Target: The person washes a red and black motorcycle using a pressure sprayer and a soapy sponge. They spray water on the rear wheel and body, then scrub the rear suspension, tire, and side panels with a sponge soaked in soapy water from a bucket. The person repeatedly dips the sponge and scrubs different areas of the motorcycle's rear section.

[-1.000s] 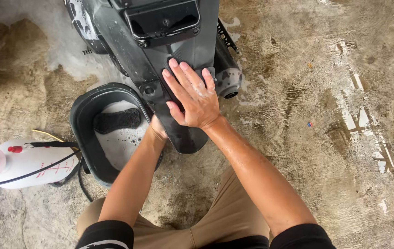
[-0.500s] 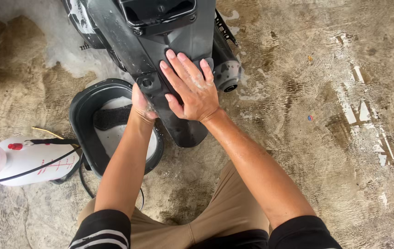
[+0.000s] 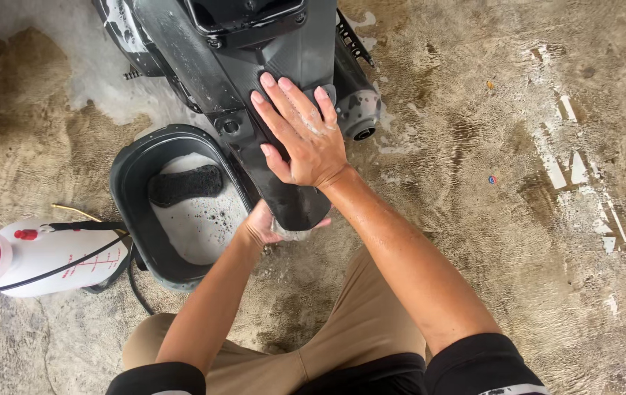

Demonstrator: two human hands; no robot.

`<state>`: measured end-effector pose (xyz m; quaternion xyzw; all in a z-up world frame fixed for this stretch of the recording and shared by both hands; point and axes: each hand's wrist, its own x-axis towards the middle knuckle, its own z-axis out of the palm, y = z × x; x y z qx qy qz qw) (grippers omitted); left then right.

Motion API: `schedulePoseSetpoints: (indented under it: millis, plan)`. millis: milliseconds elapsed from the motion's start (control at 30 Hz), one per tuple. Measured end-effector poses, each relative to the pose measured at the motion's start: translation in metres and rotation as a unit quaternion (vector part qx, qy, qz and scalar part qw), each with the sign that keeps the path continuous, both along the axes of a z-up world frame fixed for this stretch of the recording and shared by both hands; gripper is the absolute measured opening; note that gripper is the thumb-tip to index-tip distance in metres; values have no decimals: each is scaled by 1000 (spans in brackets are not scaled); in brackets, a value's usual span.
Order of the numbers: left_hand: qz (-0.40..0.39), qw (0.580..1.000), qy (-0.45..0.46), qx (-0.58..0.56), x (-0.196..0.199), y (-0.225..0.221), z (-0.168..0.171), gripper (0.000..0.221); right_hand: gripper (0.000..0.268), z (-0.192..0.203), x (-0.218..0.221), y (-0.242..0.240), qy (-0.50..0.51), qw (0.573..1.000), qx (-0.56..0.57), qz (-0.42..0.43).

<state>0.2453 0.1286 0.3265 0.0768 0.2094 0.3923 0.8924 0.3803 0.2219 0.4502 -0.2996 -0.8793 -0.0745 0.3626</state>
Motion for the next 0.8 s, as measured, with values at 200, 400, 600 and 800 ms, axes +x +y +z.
schedulePoseSetpoints:
  millis: [200, 400, 600, 800]
  plan:
    - [278, 956, 14, 98, -67, 63, 54, 41, 60, 1, 0, 3, 1, 1000, -2, 4]
    - [362, 916, 95, 142, -58, 67, 96, 50, 58, 1, 1, -1, -1, 1000, 2, -2]
    - [409, 849, 324, 80, 0, 8, 37, 65, 59, -2, -1, 0, 15, 1000, 17, -2]
    - [353, 829, 434, 17, 32, -41, -18, 71, 58, 0, -1, -1, 13, 1000, 17, -7]
